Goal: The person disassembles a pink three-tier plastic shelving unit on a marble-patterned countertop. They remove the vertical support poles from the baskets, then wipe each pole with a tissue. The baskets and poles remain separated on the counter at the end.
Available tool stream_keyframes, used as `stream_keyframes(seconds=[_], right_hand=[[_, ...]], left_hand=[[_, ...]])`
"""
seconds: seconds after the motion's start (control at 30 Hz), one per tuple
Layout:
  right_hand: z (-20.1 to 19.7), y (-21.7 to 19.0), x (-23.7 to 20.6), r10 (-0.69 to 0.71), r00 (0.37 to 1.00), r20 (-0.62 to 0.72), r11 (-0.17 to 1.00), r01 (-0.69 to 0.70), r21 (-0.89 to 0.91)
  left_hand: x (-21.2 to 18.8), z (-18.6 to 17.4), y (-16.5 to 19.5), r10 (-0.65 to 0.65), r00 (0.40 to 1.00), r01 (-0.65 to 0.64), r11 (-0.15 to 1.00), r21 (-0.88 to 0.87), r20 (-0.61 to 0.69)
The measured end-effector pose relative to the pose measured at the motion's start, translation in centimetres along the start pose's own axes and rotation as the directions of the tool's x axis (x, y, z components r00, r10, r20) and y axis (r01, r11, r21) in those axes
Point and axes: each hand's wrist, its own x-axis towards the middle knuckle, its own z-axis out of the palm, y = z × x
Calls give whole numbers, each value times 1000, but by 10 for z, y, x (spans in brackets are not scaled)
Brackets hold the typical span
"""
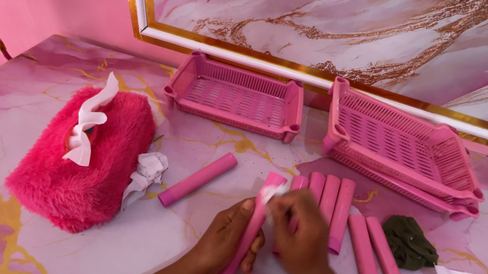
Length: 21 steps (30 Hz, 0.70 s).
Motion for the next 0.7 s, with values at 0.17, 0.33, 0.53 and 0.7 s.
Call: stream_keyframes(seconds=[0.17,0.33,0.53,0.7], right_hand=[[0,-3,-1,72,991,-114,997,-75,-25],[7,-13,-18,49,997,65,994,-55,94],[-5,-4,1,167,983,-71,986,-164,40],[0,-14,-16,-50,999,3,999,50,3]], left_hand=[[1,-3,-7,-99,995,100,994,54,-26],[6,-7,-5,31,999,-30,999,-29,40],[-5,1,-3,-112,994,113,991,69,-11],[-4,5,4,36,999,-40,988,151,28]])
